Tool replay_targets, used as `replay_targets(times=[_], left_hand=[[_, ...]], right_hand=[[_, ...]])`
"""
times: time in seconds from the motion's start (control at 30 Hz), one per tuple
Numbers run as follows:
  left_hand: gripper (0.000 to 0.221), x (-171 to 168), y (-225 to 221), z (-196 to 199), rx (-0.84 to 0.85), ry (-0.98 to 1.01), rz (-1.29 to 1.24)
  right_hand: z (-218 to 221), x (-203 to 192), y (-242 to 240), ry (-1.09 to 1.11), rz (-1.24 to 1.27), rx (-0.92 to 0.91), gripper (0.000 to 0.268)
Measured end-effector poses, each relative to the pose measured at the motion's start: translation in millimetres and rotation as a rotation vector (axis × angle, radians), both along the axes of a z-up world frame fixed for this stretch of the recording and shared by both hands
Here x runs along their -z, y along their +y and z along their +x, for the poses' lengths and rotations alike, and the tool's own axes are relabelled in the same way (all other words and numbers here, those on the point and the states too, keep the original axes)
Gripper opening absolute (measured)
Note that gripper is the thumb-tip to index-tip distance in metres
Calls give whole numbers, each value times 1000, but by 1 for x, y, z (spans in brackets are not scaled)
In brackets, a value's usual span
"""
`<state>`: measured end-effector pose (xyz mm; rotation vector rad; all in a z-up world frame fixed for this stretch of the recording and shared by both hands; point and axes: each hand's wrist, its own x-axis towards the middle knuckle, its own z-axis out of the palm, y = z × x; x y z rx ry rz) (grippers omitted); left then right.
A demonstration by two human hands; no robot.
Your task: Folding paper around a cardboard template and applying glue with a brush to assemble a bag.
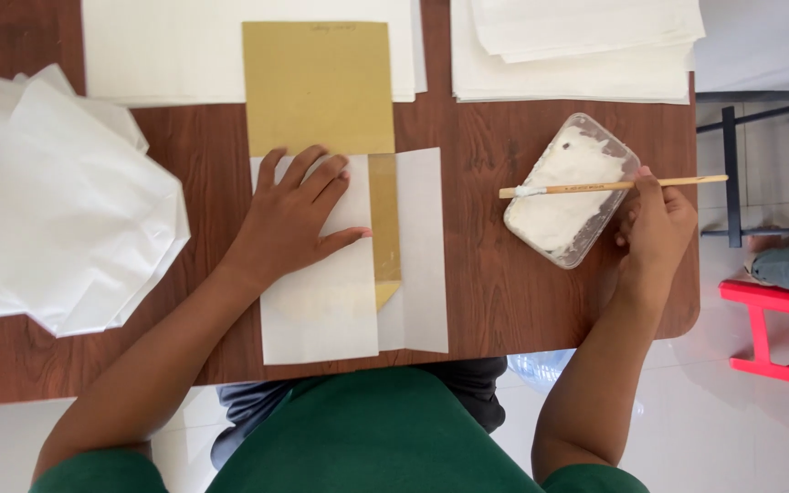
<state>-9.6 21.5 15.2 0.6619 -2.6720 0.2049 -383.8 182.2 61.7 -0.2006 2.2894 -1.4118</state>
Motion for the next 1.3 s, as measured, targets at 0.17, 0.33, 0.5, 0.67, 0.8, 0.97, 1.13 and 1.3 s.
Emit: replay_targets(times=[0.17, 0.33, 0.5, 0.67, 0.8, 0.97, 1.13, 1.3], left_hand=[[58, -2, 1, -4, -9, -51, -51], [47, -8, 4, -8, 19, -111, 24], [38, -9, 4, -15, 4, -83, 21], [30, -5, -1, -22, 11, -25, 23], [23, -3, -7, -22, 43, 5, 82], [11, -1, -12, -20, 90, 58, 108], [8, 3, -13, -20, 76, 59, 92], [9, 5, -13, -19, 72, 67, 115]], right_hand=[[-9, 1, 6, 176, -109, -70, 27], [-22, -18, 8, 379, -112, -188, 28], [-42, -46, -11, 699, -493, -398, 37], [-30, -34, -24, 952, -666, -371, 43], [-37, 15, -8, 1066, -842, -347, 38], [-27, 6, -5, 1188, -697, -457, 52], [-25, 1, 0, 1169, -828, -415, 64], [-25, 3, 6, 1142, -729, -318, 63]])
